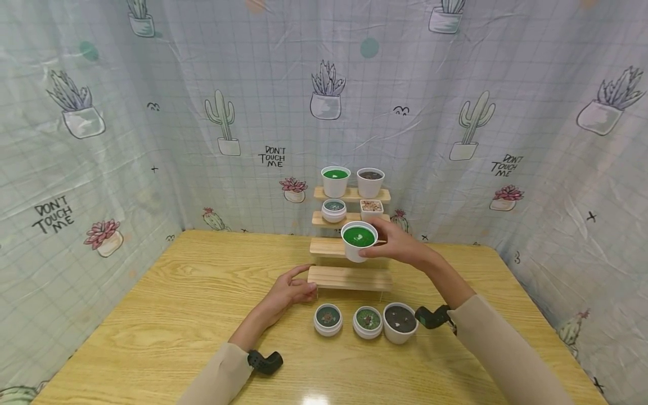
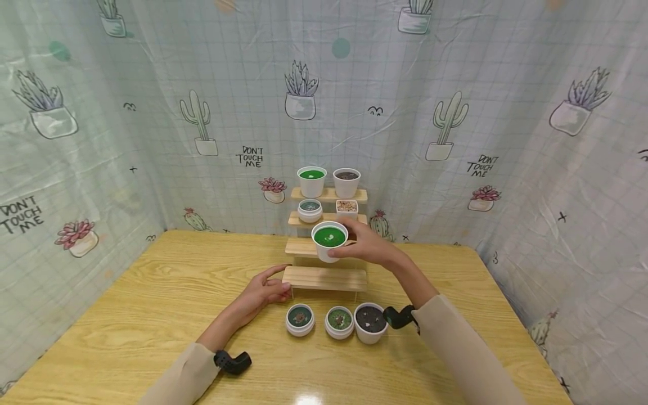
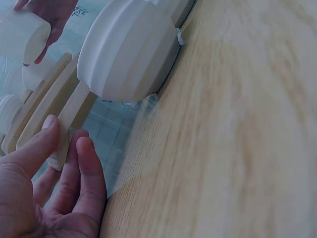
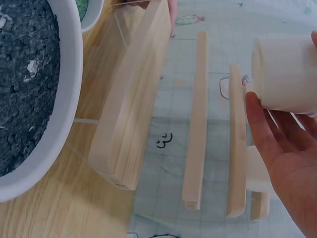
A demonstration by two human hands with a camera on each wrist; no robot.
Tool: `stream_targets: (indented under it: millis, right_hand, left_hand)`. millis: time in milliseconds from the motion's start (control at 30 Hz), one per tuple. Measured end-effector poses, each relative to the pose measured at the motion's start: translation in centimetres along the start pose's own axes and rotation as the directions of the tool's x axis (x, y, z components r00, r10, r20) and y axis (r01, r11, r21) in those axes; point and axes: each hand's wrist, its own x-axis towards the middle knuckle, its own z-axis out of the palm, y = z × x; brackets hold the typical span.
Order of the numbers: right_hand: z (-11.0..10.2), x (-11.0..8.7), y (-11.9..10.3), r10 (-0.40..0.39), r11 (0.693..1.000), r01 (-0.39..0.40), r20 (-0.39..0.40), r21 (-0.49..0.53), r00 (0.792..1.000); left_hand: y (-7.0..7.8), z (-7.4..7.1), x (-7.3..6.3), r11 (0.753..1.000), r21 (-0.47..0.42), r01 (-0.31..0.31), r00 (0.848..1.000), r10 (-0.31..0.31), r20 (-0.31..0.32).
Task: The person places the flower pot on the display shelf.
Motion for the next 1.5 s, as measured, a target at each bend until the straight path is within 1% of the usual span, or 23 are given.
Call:
stream_targets:
  millis: [233, 600, 900, 1000, 1133, 1267, 1400, 1500]
  right_hand:
    - [0.2, 0.4, 0.2, -0.008, 1.0, 0.007, 0.016, 0.011, 1.0]
    - [0.6, 1.2, 0.3, 0.005, 1.0, -0.005, -0.012, -0.02, 1.0]
    - [0.9, 1.7, 0.4, -0.017, 1.0, 0.017, -0.006, 0.012, 1.0]
    - [1.0, 1.7, 0.3, -0.012, 0.999, 0.012, -0.011, 0.03, 1.0]
    - [1.1, 1.8, 0.3, 0.004, 0.999, -0.004, -0.017, 0.041, 1.0]
    - [1.2, 1.9, 0.3, 0.019, 0.999, -0.018, -0.019, 0.035, 1.0]
    - [1.2, 2.0, 0.2, 0.027, 0.999, -0.027, -0.023, 0.031, 0.999]
    - [1.3, 2.1, 0.2, 0.024, 0.999, -0.024, -0.024, 0.028, 0.999]
  left_hand:
    - [0.0, 0.1, 0.0, 1.0, 0.005, 0.01, 1.0, -0.01, -0.009]
    - [0.0, 0.1, -0.1, 1.0, 0.01, 0.009, 1.0, -0.008, -0.009]
    - [0.0, 0.2, -0.1, 1.0, 0.013, 0.007, 1.0, -0.007, -0.016]
    - [0.1, 0.3, -0.2, 1.0, 0.005, 0.011, 1.0, -0.01, -0.019]
    - [0.2, 0.3, -0.3, 1.0, 0.009, -0.002, 1.0, 0.002, -0.011]
    - [0.1, 0.2, -0.3, 1.0, 0.01, -0.008, 1.0, 0.008, -0.001]
    - [0.0, 0.3, -0.2, 1.0, 0.003, 0.0, 1.0, 0.001, -0.005]
    - [0.0, 0.3, -0.2, 1.0, 0.003, -0.006, 1.0, 0.006, -0.007]
